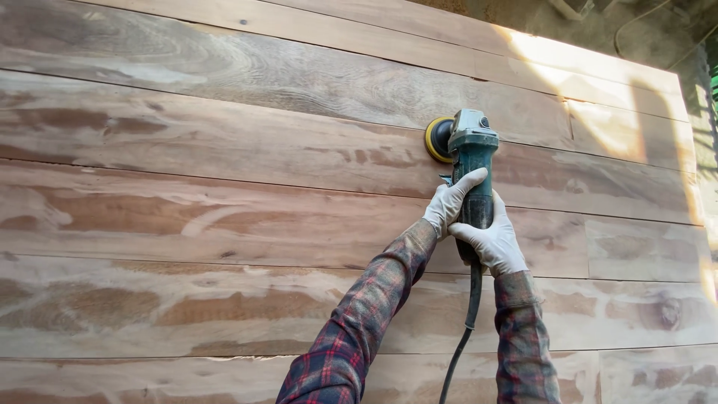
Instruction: The person sands a large panel of wooden planks using a handheld electric orbital sander, moving it steadily across the plank surfaces. Near the end, the person sets the sander down and sands the wood by hand with a small sanding block, rubbing it along the planks.
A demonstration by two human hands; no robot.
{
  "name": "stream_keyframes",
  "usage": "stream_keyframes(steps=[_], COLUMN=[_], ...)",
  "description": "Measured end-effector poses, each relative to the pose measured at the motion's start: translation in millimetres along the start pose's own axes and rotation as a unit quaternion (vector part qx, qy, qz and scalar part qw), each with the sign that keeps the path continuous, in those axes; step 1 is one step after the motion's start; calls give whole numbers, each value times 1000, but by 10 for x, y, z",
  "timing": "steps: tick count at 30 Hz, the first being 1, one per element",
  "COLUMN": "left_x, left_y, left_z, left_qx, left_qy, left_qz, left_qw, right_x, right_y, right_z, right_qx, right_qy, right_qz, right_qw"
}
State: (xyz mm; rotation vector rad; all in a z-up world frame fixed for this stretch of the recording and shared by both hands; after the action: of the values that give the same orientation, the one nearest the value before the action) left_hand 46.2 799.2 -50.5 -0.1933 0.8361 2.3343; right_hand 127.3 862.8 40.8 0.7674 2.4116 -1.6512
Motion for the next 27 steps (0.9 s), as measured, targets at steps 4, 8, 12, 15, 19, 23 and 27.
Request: stream_keyframes(steps=[4,8,12,15,19,23,27], left_x=[-229,-531,-668,-921,-1174,-1426,-1577], left_y=[431,826,1032,1297,1667,2118,2525], left_z=[-302,-641,-965,-1142,-1450,-1788,-2197], left_qx=[-5,2,21,-3,-14,-23,-36], left_qy=[14,20,24,26,22,34,46], left_qz=[26,27,34,33,40,51,92], left_qw=[1000,999,999,999,999,998,994], right_x=[-117,-302,-395,-546,-694,-740,-654], right_y=[-324,-571,-672,-838,-1075,-1248,-1308], right_z=[471,986,1362,1700,2163,2657,3163], right_qx=[-28,-32,-42,-32,-32,-41,-43], right_qy=[1,-22,-31,-37,-49,-65,-93], right_qz=[18,37,6,27,19,12,-41], right_qw=[999,999,999,998,998,997,994])
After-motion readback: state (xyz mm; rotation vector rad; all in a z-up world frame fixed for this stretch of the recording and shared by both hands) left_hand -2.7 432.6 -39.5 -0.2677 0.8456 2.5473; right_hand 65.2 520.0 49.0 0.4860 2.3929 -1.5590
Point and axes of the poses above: each hand's wrist, its own x-axis towards the middle knuckle, its own z-axis out of the palm, y = z × x, the point moved 3 cm from there along x, towards the middle knuckle, and after that the axes turned 4 degrees about z, right-handed, at the moved point
